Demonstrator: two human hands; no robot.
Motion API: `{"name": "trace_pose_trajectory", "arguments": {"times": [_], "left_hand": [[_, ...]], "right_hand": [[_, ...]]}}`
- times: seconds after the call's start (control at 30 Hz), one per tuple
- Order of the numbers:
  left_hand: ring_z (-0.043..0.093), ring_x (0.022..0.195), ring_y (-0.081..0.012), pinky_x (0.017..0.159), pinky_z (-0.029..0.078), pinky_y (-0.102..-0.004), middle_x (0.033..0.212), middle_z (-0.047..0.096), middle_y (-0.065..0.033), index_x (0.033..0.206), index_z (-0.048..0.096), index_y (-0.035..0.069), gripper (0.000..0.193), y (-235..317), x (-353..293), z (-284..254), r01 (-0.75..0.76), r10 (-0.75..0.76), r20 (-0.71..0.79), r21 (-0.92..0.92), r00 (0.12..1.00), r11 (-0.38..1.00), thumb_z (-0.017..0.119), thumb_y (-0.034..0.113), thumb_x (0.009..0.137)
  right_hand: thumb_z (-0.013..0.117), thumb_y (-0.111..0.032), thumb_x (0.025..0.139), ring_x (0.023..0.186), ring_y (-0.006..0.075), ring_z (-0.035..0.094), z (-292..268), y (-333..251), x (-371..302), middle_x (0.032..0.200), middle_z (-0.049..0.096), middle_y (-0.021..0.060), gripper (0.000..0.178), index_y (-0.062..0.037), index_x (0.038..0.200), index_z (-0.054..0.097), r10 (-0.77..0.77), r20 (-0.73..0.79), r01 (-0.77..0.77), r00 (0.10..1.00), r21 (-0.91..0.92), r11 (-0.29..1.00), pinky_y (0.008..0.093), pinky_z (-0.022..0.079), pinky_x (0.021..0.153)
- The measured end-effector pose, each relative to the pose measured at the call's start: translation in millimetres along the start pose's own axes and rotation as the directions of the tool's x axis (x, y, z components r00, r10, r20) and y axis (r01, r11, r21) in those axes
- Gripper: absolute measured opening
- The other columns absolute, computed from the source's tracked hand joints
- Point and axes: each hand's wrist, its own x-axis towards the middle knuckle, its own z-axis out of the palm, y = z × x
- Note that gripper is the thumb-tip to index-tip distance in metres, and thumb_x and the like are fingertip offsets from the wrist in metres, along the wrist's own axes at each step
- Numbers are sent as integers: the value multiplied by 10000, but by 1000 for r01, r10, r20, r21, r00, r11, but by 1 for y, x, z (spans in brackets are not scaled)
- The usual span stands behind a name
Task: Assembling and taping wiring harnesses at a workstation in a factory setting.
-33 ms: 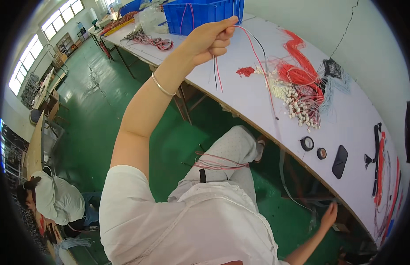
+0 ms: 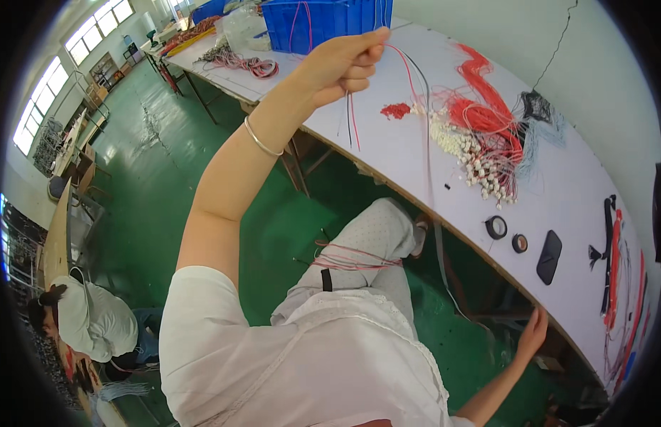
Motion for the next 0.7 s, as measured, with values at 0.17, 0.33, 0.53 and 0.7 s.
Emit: {"name": "trace_pose_trajectory", "arguments": {"times": [0.17,0.33,0.53,0.7], "left_hand": [[434,485,-105,409,321,-276,581,481,-7,806,625,133,237,-44,-11,49,-352,307,211,767,928,536,636,343,913],[530,522,-145,401,377,-305,619,459,-23,684,580,128,129,-103,-75,112,-800,332,858,495,391,-338,647,213,754],[479,478,-123,368,307,-296,578,415,-9,607,496,87,174,-124,-87,109,-778,188,914,404,359,-481,642,180,630],[489,528,-129,503,394,-273,634,457,24,625,451,135,200,-126,-92,107,-720,245,910,415,336,-557,628,186,701]], "right_hand": [[460,-239,1003,1283,289,491,56,-328,43,1401,498,185,439,35,1341,509,-697,-43,654,716,389,649,401,325,1109],[330,-416,1038,1032,207,629,131,-403,95,1113,672,116,552,29,1183,624,-569,740,67,359,588,806,374,436,990],[463,-320,1021,896,155,651,136,-420,52,955,706,117,384,-5,1075,677,-663,721,-455,201,668,589,302,509,850],[525,-214,999,820,117,617,130,-419,34,863,672,75,270,12,1064,657,-683,667,-339,298,743,577,250,497,759]]}}
